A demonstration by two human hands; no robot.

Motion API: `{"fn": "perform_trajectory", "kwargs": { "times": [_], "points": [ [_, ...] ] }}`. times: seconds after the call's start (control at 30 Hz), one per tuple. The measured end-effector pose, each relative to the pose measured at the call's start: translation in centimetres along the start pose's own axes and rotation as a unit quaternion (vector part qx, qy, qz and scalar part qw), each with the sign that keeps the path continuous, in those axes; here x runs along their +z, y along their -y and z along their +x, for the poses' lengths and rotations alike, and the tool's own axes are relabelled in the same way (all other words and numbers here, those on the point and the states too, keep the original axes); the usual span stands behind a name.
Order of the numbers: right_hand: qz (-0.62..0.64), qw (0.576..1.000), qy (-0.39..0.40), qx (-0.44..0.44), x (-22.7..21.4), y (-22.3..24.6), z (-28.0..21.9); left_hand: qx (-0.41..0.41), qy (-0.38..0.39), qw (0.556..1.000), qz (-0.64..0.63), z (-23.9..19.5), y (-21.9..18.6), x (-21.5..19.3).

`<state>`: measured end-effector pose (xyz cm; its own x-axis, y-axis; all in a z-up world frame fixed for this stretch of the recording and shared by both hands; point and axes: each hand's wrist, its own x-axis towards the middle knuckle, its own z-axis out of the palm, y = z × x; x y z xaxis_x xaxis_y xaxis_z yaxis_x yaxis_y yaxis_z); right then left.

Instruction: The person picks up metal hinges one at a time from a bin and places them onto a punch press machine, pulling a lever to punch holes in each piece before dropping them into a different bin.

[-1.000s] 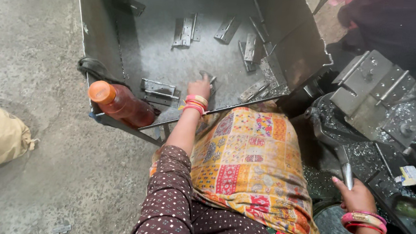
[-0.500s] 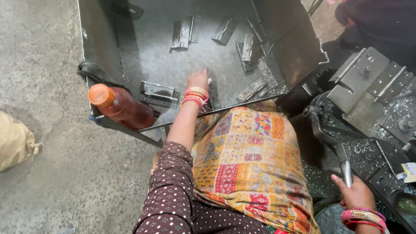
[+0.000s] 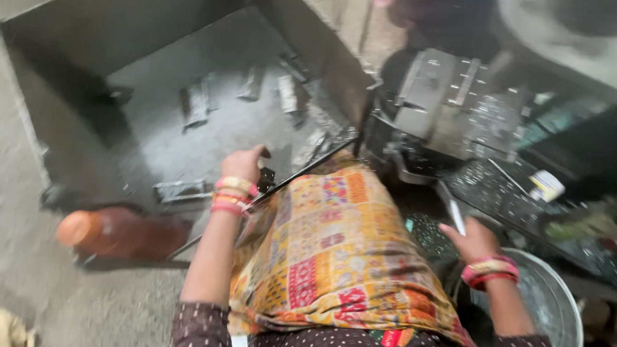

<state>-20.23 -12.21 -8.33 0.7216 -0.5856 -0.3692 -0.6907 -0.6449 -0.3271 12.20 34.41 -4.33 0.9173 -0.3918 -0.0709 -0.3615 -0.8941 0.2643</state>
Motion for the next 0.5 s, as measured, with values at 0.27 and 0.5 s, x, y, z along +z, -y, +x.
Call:
{"fn": "perform_trajectory", "kwargs": {
  "times": [0.27, 0.5],
  "points": [
    [0.013, 1.0, 0.003, 0.012, 0.4, 1.1, -0.4, 0.167, -0.299, 0.89, -0.302, 0.7, -18.5, -6.5],
    [0.01, 1.0, -0.016, -0.007, 1.3, 0.6, -0.3, 0.158, -0.144, 0.976, -0.033, 2.7, -30.3, -1.7]
  ]
}}
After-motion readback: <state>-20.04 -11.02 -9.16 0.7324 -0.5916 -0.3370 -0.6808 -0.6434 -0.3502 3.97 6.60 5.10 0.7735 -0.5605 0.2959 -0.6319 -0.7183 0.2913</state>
